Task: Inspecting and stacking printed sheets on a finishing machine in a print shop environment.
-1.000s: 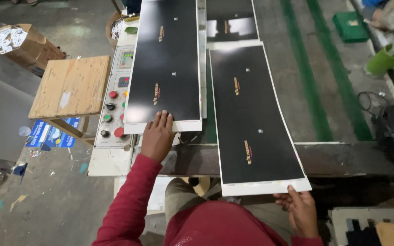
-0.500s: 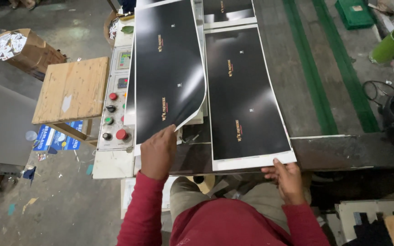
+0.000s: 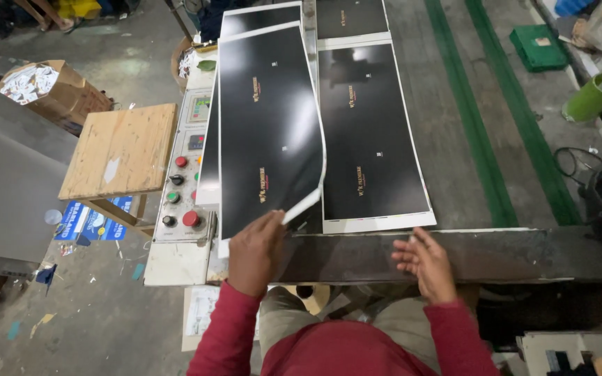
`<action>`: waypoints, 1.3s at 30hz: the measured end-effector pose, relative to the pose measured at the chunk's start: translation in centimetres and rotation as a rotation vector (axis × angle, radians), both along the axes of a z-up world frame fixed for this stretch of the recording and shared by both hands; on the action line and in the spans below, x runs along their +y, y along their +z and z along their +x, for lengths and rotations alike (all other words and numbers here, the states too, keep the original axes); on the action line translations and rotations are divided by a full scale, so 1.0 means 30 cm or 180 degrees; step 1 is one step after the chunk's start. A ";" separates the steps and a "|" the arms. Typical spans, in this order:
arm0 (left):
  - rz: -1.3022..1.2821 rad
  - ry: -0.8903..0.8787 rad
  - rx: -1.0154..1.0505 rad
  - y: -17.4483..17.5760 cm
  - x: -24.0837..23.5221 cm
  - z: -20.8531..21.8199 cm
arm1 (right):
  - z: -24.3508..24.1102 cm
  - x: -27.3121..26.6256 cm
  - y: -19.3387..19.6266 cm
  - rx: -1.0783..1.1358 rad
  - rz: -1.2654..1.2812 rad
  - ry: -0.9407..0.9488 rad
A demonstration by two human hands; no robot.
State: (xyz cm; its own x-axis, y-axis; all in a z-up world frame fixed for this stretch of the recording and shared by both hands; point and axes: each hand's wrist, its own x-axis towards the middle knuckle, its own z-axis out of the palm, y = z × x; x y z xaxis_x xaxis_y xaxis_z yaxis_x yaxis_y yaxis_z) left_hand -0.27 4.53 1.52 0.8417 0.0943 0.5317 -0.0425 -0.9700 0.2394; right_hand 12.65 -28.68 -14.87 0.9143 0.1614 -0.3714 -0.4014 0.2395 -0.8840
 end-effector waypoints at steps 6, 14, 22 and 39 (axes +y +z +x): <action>-0.0203 -0.0809 -0.0318 -0.037 -0.197 0.045 | -0.165 0.111 0.180 0.0428 -0.0030 0.0531; 0.0031 -0.1454 0.0678 -0.126 -0.319 0.046 | -0.210 0.128 0.156 0.0071 0.0455 0.0621; 0.0087 -0.0613 0.0427 -0.130 -0.009 0.190 | -0.200 -0.064 0.104 -0.0202 0.0237 0.0069; 0.1022 0.0438 0.0910 -0.280 0.211 0.187 | -0.286 -0.430 -0.132 -0.0044 -0.0290 -0.0548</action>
State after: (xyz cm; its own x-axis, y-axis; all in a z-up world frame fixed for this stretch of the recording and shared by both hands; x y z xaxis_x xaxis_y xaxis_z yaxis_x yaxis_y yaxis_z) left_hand 5.34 10.86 -6.87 0.9502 0.0839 0.3001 0.1161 -0.9890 -0.0911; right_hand 4.07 -41.60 -18.84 0.9307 -0.0316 -0.3645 -0.3490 0.2223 -0.9104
